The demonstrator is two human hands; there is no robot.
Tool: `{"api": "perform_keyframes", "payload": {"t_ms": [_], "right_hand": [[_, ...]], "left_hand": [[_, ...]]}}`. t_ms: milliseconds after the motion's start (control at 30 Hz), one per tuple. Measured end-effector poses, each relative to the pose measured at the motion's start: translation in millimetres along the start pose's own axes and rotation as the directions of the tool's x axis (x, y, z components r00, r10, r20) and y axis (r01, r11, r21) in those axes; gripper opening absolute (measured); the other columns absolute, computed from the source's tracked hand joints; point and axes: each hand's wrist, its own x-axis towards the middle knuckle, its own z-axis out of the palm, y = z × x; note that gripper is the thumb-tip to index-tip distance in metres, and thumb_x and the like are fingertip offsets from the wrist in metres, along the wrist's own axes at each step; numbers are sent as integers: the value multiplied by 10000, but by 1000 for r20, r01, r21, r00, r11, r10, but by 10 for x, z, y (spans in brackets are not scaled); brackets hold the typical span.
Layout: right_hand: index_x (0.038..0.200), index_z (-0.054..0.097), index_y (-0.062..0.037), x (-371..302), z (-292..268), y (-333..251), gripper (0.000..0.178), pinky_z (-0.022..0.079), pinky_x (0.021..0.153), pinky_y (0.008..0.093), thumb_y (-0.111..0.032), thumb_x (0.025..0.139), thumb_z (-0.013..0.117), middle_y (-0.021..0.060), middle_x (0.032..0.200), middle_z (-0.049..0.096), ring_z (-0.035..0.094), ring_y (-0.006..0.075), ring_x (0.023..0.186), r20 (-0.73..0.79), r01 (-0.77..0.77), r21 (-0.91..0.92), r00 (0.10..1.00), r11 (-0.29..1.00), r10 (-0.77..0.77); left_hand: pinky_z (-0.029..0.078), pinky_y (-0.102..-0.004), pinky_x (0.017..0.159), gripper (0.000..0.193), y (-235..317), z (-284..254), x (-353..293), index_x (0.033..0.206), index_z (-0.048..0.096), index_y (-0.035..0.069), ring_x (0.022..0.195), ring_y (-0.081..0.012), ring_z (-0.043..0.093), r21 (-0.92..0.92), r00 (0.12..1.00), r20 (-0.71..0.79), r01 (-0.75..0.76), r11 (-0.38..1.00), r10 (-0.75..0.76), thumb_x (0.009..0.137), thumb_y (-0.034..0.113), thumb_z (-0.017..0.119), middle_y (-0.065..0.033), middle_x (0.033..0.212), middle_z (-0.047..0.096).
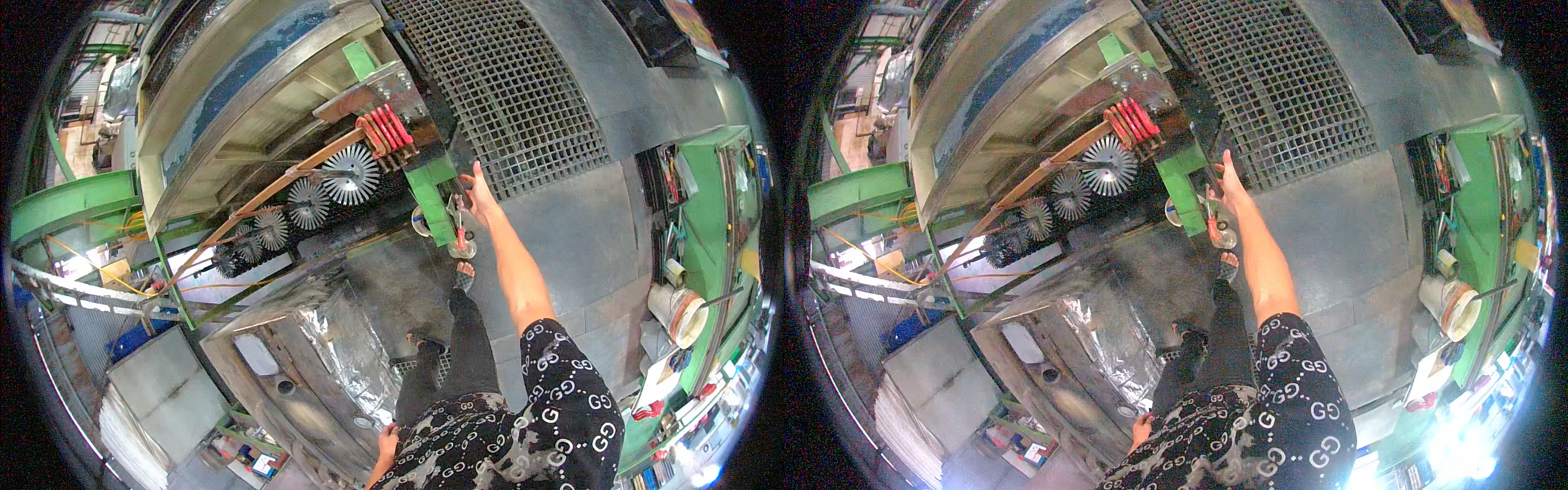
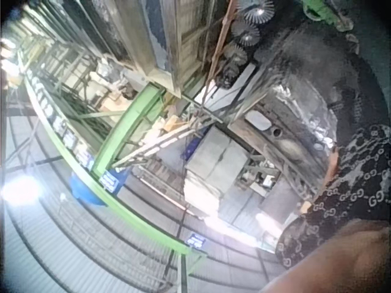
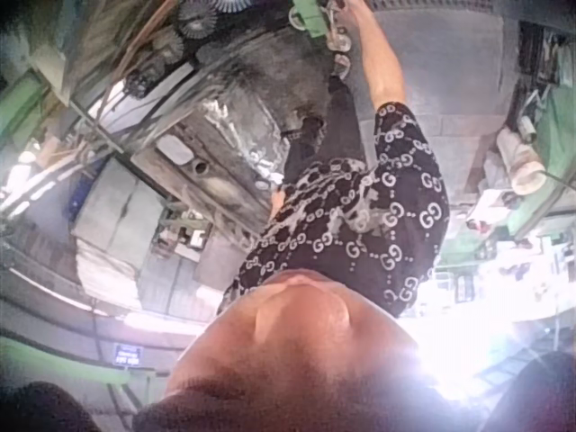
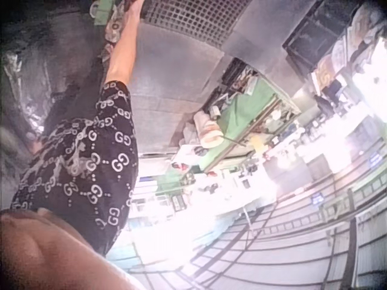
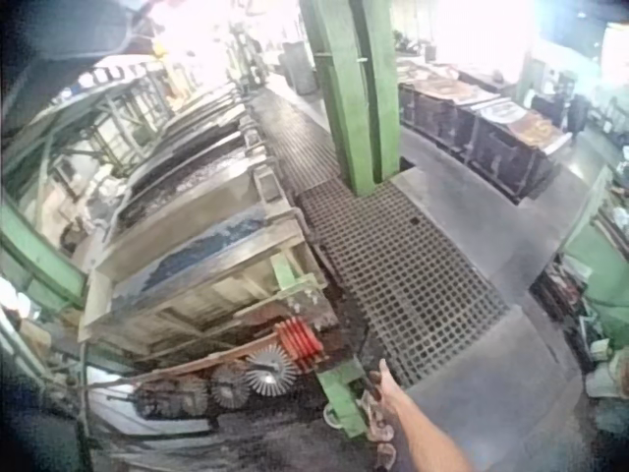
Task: The person secures a wooden bar with red clamps onto a green machine frame. They then use a red screwdriver to tighten a large black brush-like component attached to the machine.
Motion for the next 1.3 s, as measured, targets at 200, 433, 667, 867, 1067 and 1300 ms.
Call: {"api": "perform_keyframes", "payload": {"t_ms": [200,433,667,867,1067,1300], "right_hand": [[1558,-123,-163,32,107,-174,1214,483,744,481,-935,750,352,205,1137,586,613,272,798,86,84,156,991,984,-98],[1527,297,-57,-810,-283,-66,1081,220,1156,452,-885,834,240,156,1518,421,406,291,1391,-258,373,378,921,847,-291],[1402,501,-27,-3101,930,179,1069,226,1184,467,-892,805,303,177,1498,441,365,323,1413,308,235,643,792,729,-527],[1515,344,-115,-3415,2218,1897,742,265,1150,387,-632,984,379,63,1516,407,390,231,1390,179,212,-245,969,946,-171],[1520,334,-140,-3632,2204,2797,906,311,1121,514,-762,875,468,101,1563,330,338,315,1416,396,-235,119,902,965,171],[1552,263,-83,-4743,3294,2211,834,164,1202,483,-635,951,435,161,1640,135,153,335,1510,562,841,-358,540,405,-626]], "left_hand": [[508,-344,858,318,-224,-5,211,1165,681,31,960,-233,681,13,995,-76,-67,998,68,922,227,624,-163,1010,729],[514,-389,852,325,-761,-57,807,1151,692,80,970,-277,688,46,986,-73,-144,989,147,934,314,631,-141,1019,732],[471,-441,975,456,1202,-223,890,1243,608,-22,1115,-382,624,-62,694,-6,-719,692,720,990,350,529,-253,1207,640],[96,-374,1223,741,3171,-590,-513,1545,256,33,1499,-269,183,-943,402,-124,-333,18,907,1028,559,331,-132,1627,199],[81,-508,1208,669,2382,-2045,-1738,1451,476,112,1484,-413,206,-60,-674,-251,-705,-707,694,909,476,619,-224,1585,277],[92,-423,1218,858,1494,-1349,473,1564,140,22,1506,-324,131,-882,460,-120,-456,118,880,998,657,260,-204,1629,121]]}}
